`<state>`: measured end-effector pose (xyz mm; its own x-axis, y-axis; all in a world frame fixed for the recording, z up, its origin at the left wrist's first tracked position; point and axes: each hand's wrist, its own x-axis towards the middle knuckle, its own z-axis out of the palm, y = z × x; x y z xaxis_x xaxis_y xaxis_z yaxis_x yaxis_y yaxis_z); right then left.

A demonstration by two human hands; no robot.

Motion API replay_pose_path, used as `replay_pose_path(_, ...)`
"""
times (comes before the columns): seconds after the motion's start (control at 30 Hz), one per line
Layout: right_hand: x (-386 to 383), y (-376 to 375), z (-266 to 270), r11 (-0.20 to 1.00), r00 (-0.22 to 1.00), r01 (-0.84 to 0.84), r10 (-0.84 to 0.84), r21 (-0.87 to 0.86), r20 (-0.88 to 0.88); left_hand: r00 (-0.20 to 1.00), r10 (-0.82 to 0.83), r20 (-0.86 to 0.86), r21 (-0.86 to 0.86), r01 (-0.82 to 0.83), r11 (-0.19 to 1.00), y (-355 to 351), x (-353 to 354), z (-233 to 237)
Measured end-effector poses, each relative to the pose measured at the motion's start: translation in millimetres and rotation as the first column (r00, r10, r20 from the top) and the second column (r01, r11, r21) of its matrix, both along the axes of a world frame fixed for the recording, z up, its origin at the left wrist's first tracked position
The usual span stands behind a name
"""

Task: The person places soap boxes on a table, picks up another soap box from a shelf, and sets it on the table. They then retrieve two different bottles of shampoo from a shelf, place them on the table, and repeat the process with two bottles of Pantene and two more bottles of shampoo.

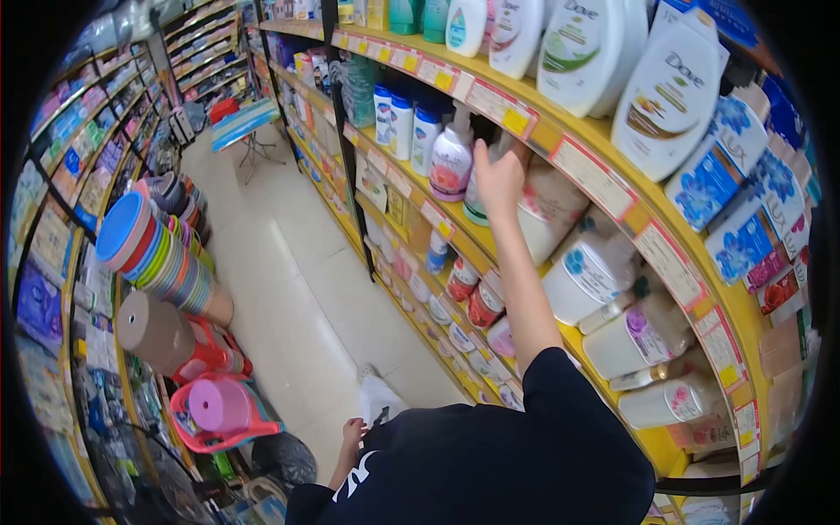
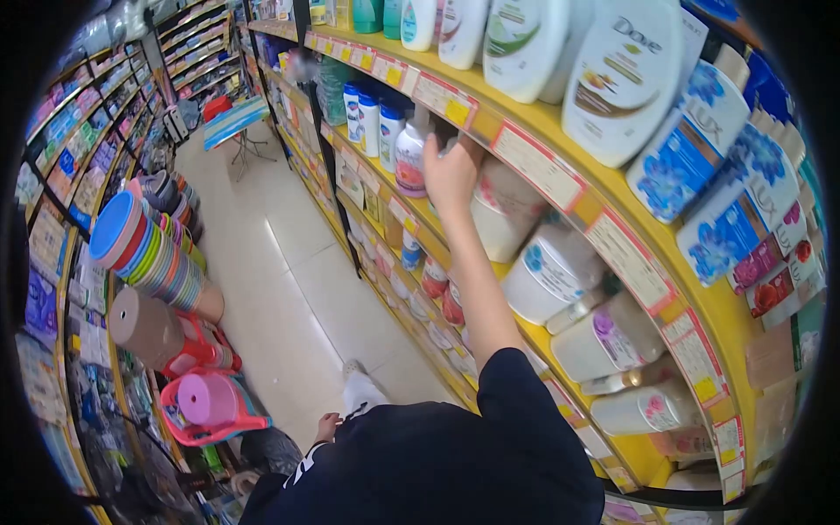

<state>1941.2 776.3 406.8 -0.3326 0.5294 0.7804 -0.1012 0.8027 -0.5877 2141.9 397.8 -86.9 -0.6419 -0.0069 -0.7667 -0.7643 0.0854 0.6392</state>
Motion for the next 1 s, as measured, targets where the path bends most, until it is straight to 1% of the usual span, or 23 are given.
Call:
replay_pose_path(0.07,-30,15,-8,0.973,0.975,0.207,-0.197,0.100,-0.103,0.998,-0.055,-0.005,-0.014,0.055,0.998,-17,-40,4)
replay_pose_path(0.1,-29,12,0,0.997,0.995,0.080,-0.081,-0.020,-0.056,0.996,-0.086,-0.006,-0.020,0.085,0.996,-23,-60,6)
replay_pose_path(0.13,-34,14,5,0.998,0.991,0.066,-0.068,-0.015,-0.115,0.993,-0.116,-0.007,-0.023,0.115,0.993,-27,-80,8)
replay_pose_path(0.2,-49,27,-1,0.993,0.967,0.101,-0.082,0.064,-0.242,0.987,-0.144,-0.074,-0.007,0.144,0.990,-33,-122,16)
replay_pose_path(0.27,-56,33,-5,0.989,0.949,0.132,-0.104,0.073,-0.299,0.979,-0.172,-0.111,0.025,0.175,0.984,-38,-163,19)
replay_pose_path(0.3,-57,30,-6,0.977,0.944,0.206,-0.184,0.052,-0.274,0.971,-0.208,-0.119,-0.005,0.209,0.978,-36,-183,31)
replay_pose_path(0.4,-54,20,-18,0.982,0.958,0.191,-0.187,-0.005,-0.219,0.900,-0.356,-0.253,-0.055,0.354,0.934,-29,-241,59)
replay_pose_path(0.43,-53,13,-17,0.972,0.947,0.229,-0.212,0.045,-0.240,0.872,-0.404,-0.277,-0.064,0.403,0.913,-25,-260,66)
replay_pose_path(0.47,-50,4,-16,0.960,0.945,0.265,-0.240,0.089,-0.222,0.842,-0.448,-0.301,-0.071,0.448,0.891,-20,-276,72)
replay_pose_path(0.53,-43,-13,-12,0.929,0.938,0.325,-0.293,0.177,-0.187,0.798,-0.454,-0.396,-0.057,0.472,0.880,-7,-304,80)
replay_pose_path(0.6,-43,-21,-12,0.925,0.935,0.323,-0.280,0.198,-0.217,0.785,-0.378,-0.491,0.062,0.464,0.884,12,-322,103)
replay_pose_path(0.67,-44,-17,-14,0.916,0.923,0.329,-0.261,0.229,-0.281,0.749,-0.377,-0.545,0.083,0.496,0.865,31,-335,129)
replay_pose_path(0.8,-42,-12,-18,0.897,0.910,0.384,-0.329,0.219,-0.251,0.701,-0.386,-0.601,0.138,0.566,0.813,59,-343,161)
replay_pose_path(0.9,-44,-1,-20,0.884,0.890,0.456,-0.448,0.107,-0.086,0.664,-0.403,-0.630,0.168,0.623,0.764,69,-343,168)
replay_pose_path(1.0,-59,12,-9,0.894,0.889,0.418,-0.365,0.165,-0.275,0.619,-0.486,-0.617,0.126,0.687,0.715,73,-345,173)
